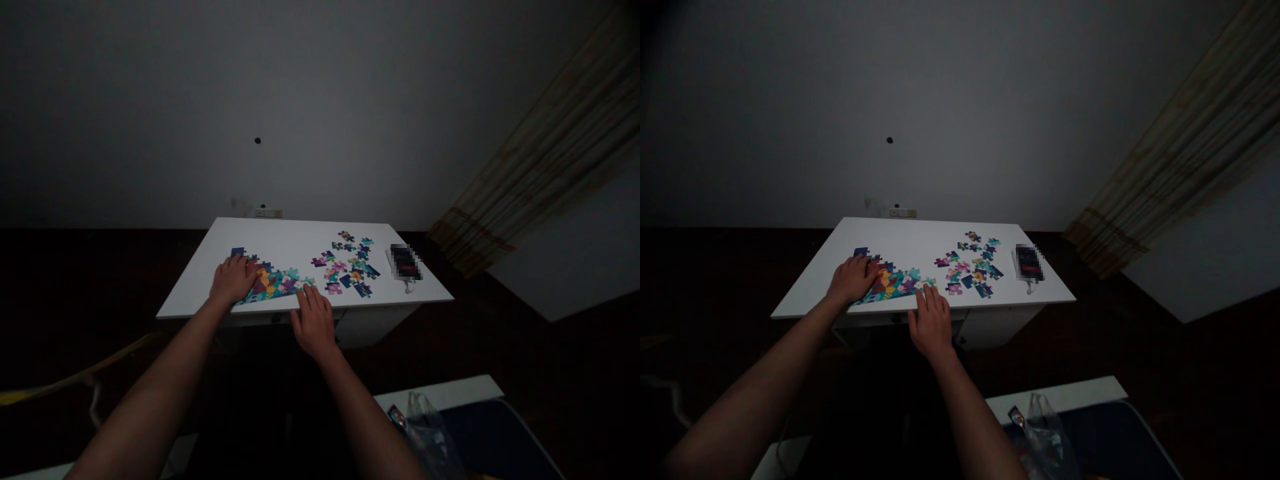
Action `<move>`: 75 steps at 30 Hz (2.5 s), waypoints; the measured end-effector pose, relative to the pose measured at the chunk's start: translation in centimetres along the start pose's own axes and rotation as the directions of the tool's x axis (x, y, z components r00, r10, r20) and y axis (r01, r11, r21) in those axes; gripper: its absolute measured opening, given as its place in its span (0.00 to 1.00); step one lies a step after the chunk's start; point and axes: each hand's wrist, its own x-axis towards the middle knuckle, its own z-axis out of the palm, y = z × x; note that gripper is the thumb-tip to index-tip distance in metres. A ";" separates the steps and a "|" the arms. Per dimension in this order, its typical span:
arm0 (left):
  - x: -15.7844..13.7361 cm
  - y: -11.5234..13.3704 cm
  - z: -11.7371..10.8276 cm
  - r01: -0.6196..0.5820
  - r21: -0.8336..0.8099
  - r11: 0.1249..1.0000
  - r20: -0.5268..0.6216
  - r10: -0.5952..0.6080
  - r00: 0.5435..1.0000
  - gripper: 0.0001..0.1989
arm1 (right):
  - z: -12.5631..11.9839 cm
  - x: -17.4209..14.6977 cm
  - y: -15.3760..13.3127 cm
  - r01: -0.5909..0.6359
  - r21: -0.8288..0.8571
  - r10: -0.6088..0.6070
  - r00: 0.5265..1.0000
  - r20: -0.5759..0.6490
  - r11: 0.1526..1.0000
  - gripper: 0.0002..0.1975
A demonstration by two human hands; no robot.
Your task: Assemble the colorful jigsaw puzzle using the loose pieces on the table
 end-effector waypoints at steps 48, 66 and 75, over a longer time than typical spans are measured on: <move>-0.1 -0.2 -0.3 -0.003 -0.059 0.998 -0.065 -0.001 0.998 0.45 | 0.7 -0.6 0.6 0.065 -0.039 -0.066 0.997 -0.026 0.997 0.38; 0.2 -0.9 0.6 -0.026 -0.038 0.999 -0.054 0.024 0.998 0.39 | 0.9 -0.6 0.7 0.058 -0.020 -0.058 0.998 -0.032 0.998 0.37; 0.2 -1.2 0.8 -0.070 -0.005 0.998 -0.068 0.070 0.995 0.33 | 0.7 -0.6 0.6 0.050 -0.006 -0.050 0.998 -0.027 0.999 0.36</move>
